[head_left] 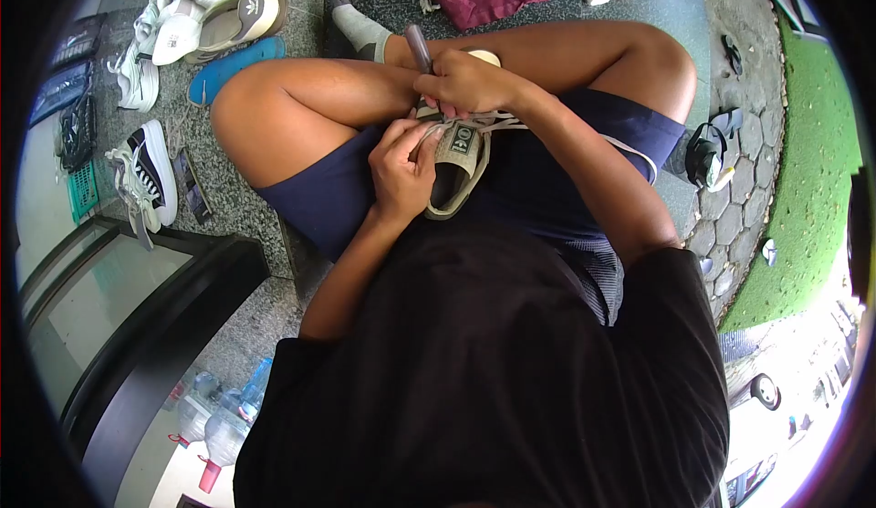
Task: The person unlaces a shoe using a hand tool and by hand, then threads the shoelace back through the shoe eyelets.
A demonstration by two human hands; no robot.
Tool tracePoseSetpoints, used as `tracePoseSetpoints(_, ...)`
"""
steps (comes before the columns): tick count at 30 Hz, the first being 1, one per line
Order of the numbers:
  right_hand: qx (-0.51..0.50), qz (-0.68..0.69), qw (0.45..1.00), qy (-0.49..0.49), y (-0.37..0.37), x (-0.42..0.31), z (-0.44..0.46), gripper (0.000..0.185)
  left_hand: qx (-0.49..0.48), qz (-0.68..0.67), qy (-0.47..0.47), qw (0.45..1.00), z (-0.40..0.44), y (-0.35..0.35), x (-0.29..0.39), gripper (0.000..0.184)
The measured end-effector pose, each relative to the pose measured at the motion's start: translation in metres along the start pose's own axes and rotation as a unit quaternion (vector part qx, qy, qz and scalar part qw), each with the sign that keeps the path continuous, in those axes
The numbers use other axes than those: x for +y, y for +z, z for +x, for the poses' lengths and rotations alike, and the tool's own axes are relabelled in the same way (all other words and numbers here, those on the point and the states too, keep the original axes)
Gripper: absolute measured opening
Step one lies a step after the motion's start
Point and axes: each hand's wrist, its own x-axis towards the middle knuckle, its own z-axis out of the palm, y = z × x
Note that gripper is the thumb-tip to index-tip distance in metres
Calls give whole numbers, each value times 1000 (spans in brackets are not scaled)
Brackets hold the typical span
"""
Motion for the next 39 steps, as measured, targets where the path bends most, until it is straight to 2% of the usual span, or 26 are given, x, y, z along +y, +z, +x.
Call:
tracePoseSetpoints(2, -6, -63, 997, -47, 2, 3, 0, 45, -7, 9, -3, 1000, 0, -1, -1, 14)
tracePoseSetpoints(4, 7, -59, 997, -55, 3, 12, -3, 45, -30, 28, 50, 998, 2, -2, -3, 18)
tracePoseSetpoints(5, 87, 39, 995, -31, 5, 16, -4, 44, -24, 27, 48, 998, 6, -1, -3, 18)
tracePoseSetpoints(6, 163, 135, 977, -5, 6, 20, -4, 44, -30, 54, 89, 994, 7, -1, -4, 19)
tracePoseSetpoints(7, 182, 220, 958, -10, 6, 25, -4, 43, -38, 82, 126, 988, 4, -2, -4, 21)
tracePoseSetpoints(12, 157, 164, 974, -6, 3, 21, -25, 40, -25, 85, 117, 989, -2, 1, -1, 25)
tracePoseSetpoints(14, 139, 139, 980, -35, 2, 15, -32, 40, -10, 83, 116, 990, -2, 0, -1, 26)
tracePoseSetpoints(22, 105, 124, 985, -65, 6, 24, -36, 34, -2, 49, 131, 990, 1, 0, -1, 25)
tracePoseSetpoints(35, 125, 67, 986, -87, 13, 27, -35, 33, -1, 43, 128, 991, 1, 0, -4, 22)
tracePoseSetpoints(37, 121, -28, 986, -111, 14, 30, -36, 28, -9, 55, 124, 991, -1, -1, -3, 19)
tracePoseSetpoints(38, 120, -27, 986, -111, 18, 31, -37, 28, -8, 56, 123, 991, -2, -1, -4, 19)
tracePoseSetpoints(39, 132, -59, 975, -166, 23, 31, -38, 24, -13, 61, 113, 992, -5, -1, -5, 20)
